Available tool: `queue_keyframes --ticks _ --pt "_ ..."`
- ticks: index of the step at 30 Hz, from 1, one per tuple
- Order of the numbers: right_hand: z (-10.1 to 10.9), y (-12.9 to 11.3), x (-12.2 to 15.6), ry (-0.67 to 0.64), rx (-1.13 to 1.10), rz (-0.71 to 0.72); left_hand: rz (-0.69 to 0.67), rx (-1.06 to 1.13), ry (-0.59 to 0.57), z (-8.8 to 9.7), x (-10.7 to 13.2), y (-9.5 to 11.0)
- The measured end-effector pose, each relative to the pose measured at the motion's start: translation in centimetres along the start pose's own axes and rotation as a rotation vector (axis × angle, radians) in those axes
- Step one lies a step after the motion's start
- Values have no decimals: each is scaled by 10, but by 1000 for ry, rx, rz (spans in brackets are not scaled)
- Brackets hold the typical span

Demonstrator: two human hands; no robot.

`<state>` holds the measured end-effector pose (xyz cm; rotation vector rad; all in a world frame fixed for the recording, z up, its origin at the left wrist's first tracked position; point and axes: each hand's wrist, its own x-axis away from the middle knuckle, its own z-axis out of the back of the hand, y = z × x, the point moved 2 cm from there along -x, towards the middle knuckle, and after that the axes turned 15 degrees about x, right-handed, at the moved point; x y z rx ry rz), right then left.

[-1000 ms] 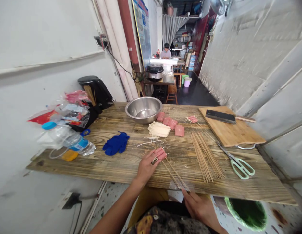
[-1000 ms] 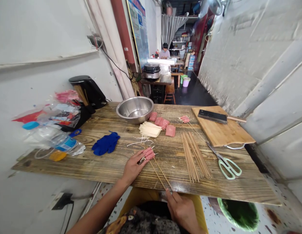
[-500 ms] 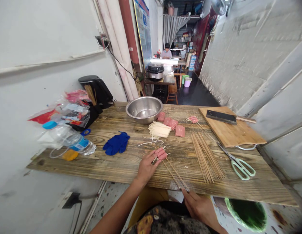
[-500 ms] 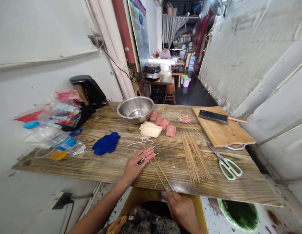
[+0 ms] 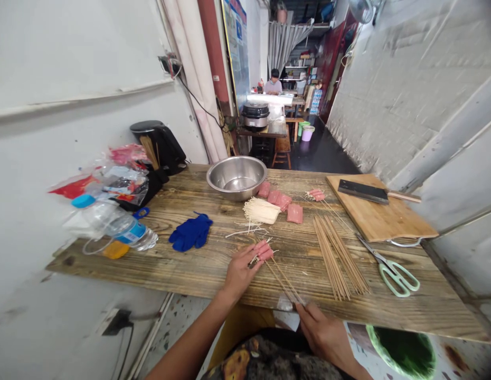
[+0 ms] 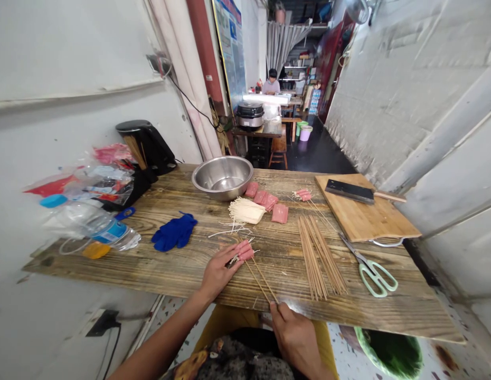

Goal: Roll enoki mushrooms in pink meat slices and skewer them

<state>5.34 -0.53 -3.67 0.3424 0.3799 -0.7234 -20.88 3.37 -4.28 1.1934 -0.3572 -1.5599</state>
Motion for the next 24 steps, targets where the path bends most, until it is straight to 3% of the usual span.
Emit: queue_keyframes --ticks 11,24 --pt "17 7 -25 81 14 98 -23 14 -5 0 -2 2" --pt "4 1 -28 119 -34 86 -27 -12 30 2 -3 6"
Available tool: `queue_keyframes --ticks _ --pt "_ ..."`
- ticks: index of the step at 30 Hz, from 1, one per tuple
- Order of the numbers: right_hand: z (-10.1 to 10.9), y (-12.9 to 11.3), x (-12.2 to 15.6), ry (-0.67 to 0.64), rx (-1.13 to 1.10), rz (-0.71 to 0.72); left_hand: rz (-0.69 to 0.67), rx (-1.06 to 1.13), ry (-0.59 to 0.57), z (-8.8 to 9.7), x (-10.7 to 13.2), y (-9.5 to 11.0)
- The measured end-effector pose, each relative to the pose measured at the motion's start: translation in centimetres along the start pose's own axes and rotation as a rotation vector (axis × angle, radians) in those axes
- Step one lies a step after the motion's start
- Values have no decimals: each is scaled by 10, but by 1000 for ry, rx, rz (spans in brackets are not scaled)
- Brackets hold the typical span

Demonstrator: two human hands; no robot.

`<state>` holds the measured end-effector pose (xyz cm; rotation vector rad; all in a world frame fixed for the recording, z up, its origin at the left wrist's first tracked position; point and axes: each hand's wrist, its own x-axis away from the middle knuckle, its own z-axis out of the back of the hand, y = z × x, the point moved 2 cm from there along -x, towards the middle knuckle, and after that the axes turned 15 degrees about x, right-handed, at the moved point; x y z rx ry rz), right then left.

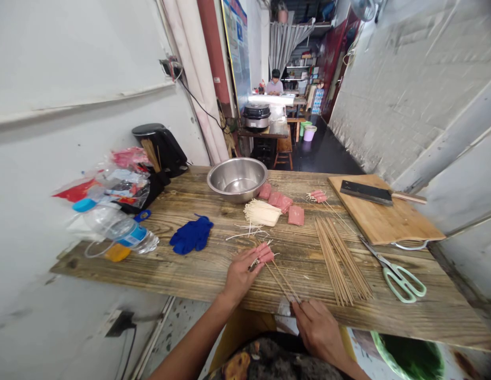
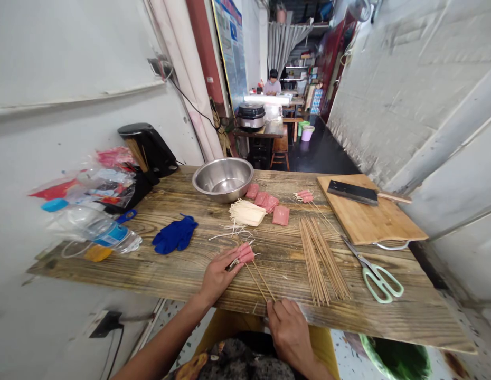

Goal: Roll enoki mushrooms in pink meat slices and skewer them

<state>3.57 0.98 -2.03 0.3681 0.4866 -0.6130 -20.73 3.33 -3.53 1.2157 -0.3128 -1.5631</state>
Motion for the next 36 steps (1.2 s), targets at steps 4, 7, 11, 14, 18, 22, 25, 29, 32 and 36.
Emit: queue_keyframes --ticks 4,7,11,14,18,22,25,29,32,36 --pt "-3 -2 -3 10 -1 -5 -9 6 -17 0 -2 3" --pt "-4 -3 -5 19 -8 -21 -16 10 -15 0 -2 5" --pt "-7 -3 -7 10 -27 -34 -17 3 -13 0 -1 3" --pt "-7 -3 -8 4 -33 -29 -10 -2 -8 -1 0 1" --pt "-7 -4 -12 -10 -46 -18 -17 -24 -3 -1 1 0" --pt "-10 -5 -14 -40 -80 -41 -25 -15 -8 -1 0 2" --pt "-14 -7 -14 -67 -96 -60 -36 -28 -8 -1 0 2" --pt "-18 -7 -14 -70 -105 -64 -32 -39 8 -1 -1 3" --pt "-19 -8 -16 -76 -109 -71 -29 -27 -6 -1 -1 4" --pt "-20 -9 -19 -99 -99 -77 -26 -54 12 0 -1 4"
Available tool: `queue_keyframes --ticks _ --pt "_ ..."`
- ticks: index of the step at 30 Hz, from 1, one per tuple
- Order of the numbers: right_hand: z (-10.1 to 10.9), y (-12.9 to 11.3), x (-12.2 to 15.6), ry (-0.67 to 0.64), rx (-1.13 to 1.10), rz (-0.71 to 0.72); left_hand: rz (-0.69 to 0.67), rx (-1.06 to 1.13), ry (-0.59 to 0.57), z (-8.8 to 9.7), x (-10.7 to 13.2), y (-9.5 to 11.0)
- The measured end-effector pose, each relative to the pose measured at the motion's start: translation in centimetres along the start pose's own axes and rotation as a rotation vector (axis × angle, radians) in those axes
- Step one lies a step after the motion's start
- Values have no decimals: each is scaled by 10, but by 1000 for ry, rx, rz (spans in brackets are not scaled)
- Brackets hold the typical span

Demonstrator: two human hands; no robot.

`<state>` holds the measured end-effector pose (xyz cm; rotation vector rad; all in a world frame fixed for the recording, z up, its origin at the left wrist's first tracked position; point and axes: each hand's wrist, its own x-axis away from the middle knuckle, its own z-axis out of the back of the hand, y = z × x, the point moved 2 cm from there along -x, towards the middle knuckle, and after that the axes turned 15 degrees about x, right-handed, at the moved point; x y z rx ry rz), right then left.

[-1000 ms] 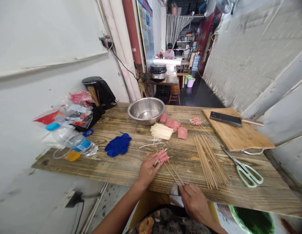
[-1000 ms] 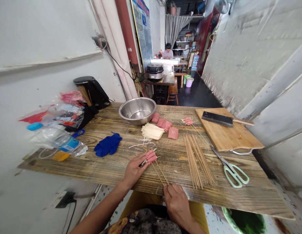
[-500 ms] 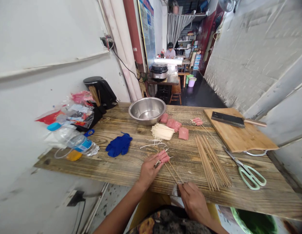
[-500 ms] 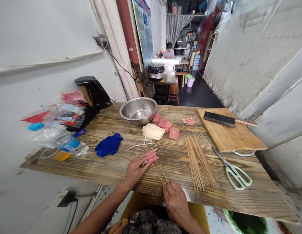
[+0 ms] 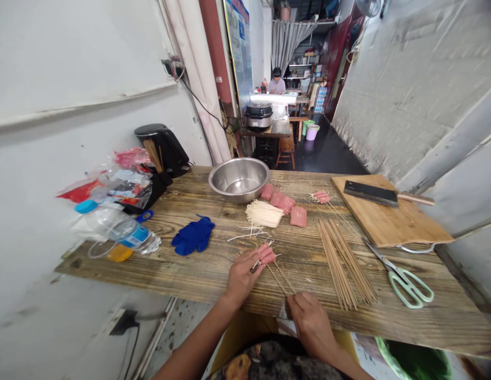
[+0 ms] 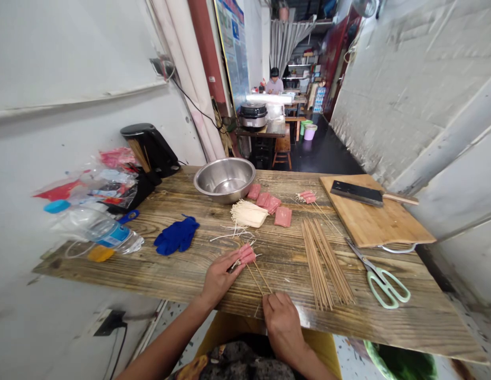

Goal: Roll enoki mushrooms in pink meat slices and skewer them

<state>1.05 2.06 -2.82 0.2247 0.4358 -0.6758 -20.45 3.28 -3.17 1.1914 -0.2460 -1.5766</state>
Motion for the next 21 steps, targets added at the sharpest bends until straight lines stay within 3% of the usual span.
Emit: queue_keyframes --ticks 21 --pt "-4 -4 -20 -149 9 -74 7 62 -21 1 -3 5"
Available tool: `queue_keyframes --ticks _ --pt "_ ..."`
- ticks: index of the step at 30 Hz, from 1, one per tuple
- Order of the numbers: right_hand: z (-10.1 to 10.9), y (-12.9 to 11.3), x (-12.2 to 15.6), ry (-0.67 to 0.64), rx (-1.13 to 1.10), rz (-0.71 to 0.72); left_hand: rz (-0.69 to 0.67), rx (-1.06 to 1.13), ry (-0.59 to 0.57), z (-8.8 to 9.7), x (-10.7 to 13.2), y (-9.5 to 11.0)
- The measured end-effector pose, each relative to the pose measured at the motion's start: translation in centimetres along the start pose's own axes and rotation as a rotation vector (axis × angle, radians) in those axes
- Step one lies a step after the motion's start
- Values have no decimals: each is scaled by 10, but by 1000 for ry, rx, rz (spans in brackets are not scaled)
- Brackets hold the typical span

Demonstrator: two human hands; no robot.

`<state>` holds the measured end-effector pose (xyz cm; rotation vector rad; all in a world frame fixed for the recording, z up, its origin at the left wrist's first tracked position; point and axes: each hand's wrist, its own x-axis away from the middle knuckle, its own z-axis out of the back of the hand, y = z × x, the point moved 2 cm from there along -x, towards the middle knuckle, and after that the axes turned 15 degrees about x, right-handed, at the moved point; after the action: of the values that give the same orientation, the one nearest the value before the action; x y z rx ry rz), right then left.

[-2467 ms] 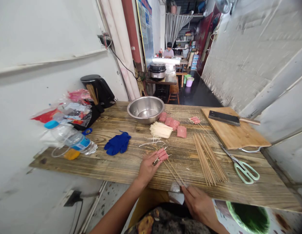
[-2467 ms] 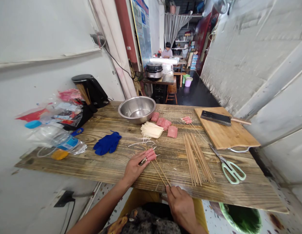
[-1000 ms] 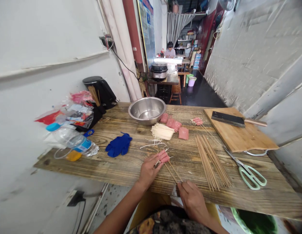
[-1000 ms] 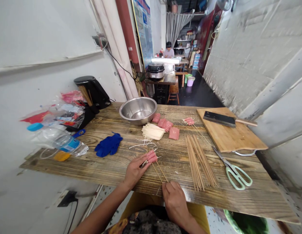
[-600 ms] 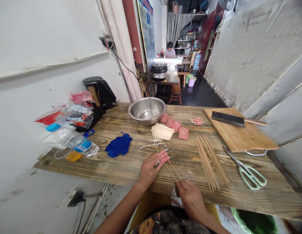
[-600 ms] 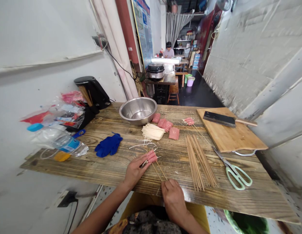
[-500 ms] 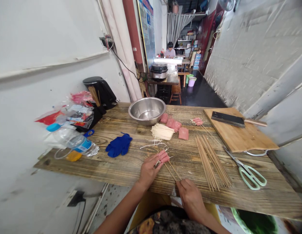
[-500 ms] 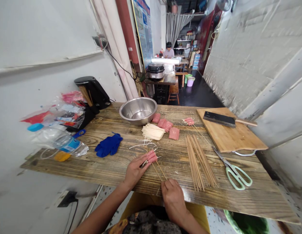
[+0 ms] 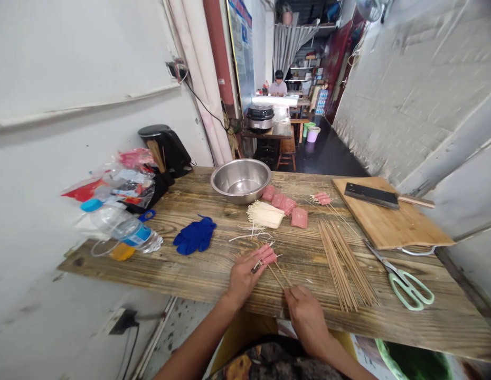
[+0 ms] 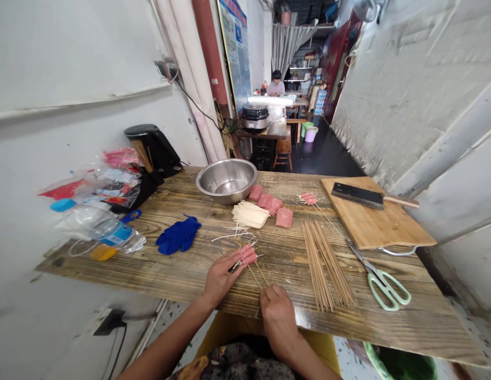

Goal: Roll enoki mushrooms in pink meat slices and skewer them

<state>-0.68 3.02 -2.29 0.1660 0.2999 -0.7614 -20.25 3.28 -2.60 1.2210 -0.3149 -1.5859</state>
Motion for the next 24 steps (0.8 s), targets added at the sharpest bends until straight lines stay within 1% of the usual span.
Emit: queue_keyframes --ticks 6,11,15,17,18,20,22,24 --pt "-4 -1 -8 -49 11 -19 23 34 -35 0 -1 2" --pt "-8 -4 -18 -64 16 -23 26 25 -25 0 -3 3" --pt "-2 -4 -20 -33 63 -53 8 22 -21 0 0 3" --pt "4 -1 -16 -41 107 -129 1 -1 -50 0 4 -2" --pt "7 1 -14 -66 121 -184 -15 -23 -56 -1 6 -6" --pt "10 7 -10 -161 108 -288 -64 -72 53 0 9 -15" --pt "12 12 -5 -272 29 -354 -94 -83 55 -2 10 -21" --pt "13 17 0 -329 -96 -396 -107 -99 26 -2 10 -22"
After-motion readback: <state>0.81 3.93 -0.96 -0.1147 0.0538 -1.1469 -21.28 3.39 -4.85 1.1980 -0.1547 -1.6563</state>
